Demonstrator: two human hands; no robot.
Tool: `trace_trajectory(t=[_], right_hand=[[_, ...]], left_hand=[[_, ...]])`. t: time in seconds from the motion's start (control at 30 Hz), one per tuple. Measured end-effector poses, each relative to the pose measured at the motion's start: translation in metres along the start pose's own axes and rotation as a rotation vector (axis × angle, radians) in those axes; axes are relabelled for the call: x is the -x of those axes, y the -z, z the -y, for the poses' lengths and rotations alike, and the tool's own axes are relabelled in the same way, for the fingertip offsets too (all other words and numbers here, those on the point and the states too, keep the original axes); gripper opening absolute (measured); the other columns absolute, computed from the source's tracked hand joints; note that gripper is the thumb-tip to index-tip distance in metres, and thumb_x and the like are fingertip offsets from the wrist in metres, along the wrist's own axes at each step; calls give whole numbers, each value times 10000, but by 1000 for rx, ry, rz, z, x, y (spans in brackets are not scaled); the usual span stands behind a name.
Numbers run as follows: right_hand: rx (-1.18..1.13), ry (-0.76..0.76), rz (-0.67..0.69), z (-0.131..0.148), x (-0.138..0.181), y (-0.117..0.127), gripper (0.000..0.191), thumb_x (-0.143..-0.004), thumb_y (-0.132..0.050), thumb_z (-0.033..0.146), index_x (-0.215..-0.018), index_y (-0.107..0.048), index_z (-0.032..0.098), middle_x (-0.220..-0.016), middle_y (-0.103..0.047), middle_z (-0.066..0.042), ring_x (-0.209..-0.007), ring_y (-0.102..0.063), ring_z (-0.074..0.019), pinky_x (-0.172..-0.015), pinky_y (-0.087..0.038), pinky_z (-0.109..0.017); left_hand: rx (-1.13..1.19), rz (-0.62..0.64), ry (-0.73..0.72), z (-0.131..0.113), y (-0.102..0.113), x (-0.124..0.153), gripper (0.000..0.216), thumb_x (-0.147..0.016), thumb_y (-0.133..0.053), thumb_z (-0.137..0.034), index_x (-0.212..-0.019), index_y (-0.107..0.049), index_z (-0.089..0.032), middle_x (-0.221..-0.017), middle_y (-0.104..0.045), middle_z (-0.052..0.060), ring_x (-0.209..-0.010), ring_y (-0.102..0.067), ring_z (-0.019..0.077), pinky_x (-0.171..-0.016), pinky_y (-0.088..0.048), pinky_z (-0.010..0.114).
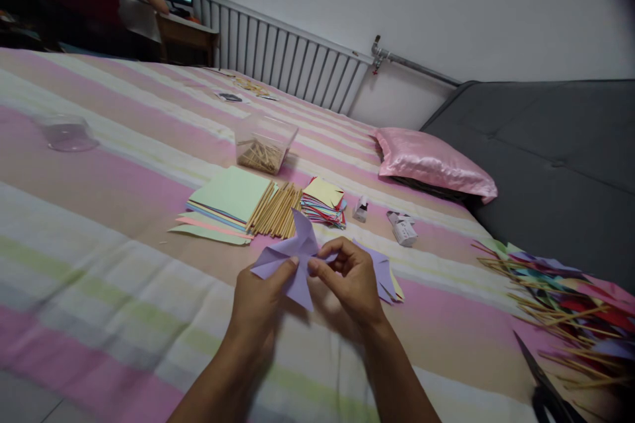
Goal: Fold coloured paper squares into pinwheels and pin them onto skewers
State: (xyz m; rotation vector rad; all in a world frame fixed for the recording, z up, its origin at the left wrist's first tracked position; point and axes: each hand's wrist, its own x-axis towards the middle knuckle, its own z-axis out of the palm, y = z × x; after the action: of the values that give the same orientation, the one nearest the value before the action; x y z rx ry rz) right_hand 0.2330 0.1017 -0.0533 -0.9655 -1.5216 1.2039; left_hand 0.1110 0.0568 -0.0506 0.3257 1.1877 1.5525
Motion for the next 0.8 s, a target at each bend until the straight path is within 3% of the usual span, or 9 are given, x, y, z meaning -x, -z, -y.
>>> trace_trajectory(t=[0.17, 0.4, 0.6, 0.8], right_hand=[[-128, -26, -2, -2, 0, 0, 542, -665, -752, 300, -1105, -438, 251, -697, -622, 43, -573, -597, -122, -543, -466, -220], [-171, -91, 11, 0, -2, 6, 620, -640, -772, 286, -1161, -436, 256, -686, -604, 36, -542, -574, -142, -494, -436, -228], [-232, -186, 82, -4, -5, 20, 682, -619, -785, 274, -1203, -433, 254, -707, -630, 36, -597, -612, -154, -576, -475, -247], [-187, -271, 230, -6, -3, 27, 738, -600, -792, 236, -1252, -447, 272, -732, -614, 40, -615, -602, -145, -563, -467, -238]], left_hand=[[55, 20, 29, 6, -1, 0, 269, -530, -799, -245, -745, -710, -113, -619, -692, 30, -574, -621, 153, -561, -494, 241], [-49, 64, 57, 5, -6, 5, 311, -534, -797, -254, -795, -721, -105, -627, -690, 40, -585, -619, 164, -570, -484, 251], [-45, 267, 80, -7, 2, 2, 260, -626, -734, -345, -733, -707, -109, -593, -655, 39, -549, -571, 138, -532, -436, 224], [-283, 318, 69, -8, 8, -7, 234, -517, -775, -310, -608, -687, -114, -533, -623, 26, -470, -509, 112, -490, -374, 213]])
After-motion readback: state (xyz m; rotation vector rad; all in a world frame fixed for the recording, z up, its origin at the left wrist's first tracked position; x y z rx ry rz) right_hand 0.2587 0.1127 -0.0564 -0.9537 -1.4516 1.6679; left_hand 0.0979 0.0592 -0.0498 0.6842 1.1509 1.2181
